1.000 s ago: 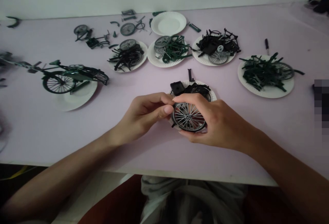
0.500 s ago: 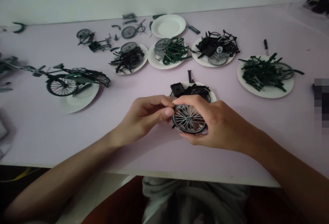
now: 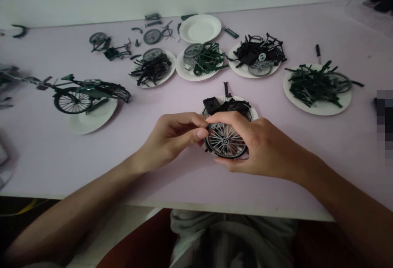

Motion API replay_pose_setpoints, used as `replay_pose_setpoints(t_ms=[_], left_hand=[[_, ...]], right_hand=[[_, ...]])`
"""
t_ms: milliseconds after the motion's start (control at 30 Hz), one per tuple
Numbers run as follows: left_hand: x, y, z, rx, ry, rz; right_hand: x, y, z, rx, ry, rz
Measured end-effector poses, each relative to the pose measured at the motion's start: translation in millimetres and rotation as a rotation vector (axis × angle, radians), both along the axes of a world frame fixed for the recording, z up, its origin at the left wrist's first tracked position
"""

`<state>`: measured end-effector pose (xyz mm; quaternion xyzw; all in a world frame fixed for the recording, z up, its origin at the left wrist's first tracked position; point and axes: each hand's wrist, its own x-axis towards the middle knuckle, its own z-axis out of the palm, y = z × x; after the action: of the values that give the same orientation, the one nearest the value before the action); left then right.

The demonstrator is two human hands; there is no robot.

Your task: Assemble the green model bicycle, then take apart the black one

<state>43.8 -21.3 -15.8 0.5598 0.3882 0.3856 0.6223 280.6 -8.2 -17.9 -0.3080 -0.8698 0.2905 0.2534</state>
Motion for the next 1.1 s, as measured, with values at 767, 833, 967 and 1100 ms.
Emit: replay_pose_setpoints(t_ms=[767,833,967,1100], left_hand=[[2.6,1.4,3.2,-0.034,-0.022,-0.025],[2.6,1.0,4.5,-0.037,-0.029,-0.037],[2.5,0.5,6.1,-0.044,-0.038,-0.057],[2.1,0.3,5.0,-0.044,-0.070,-0.067]], right_hand=[[4.8,0.6,10.2,-0.120,-0.068,0.024],[4.9,0.7,11.4,-0.120,-0.065,0.031],[3.8,0.8,12.0,-0.124,-0.060,0.043],[3.3,0.5,11.3,-0.126,-0.055,0.047]])
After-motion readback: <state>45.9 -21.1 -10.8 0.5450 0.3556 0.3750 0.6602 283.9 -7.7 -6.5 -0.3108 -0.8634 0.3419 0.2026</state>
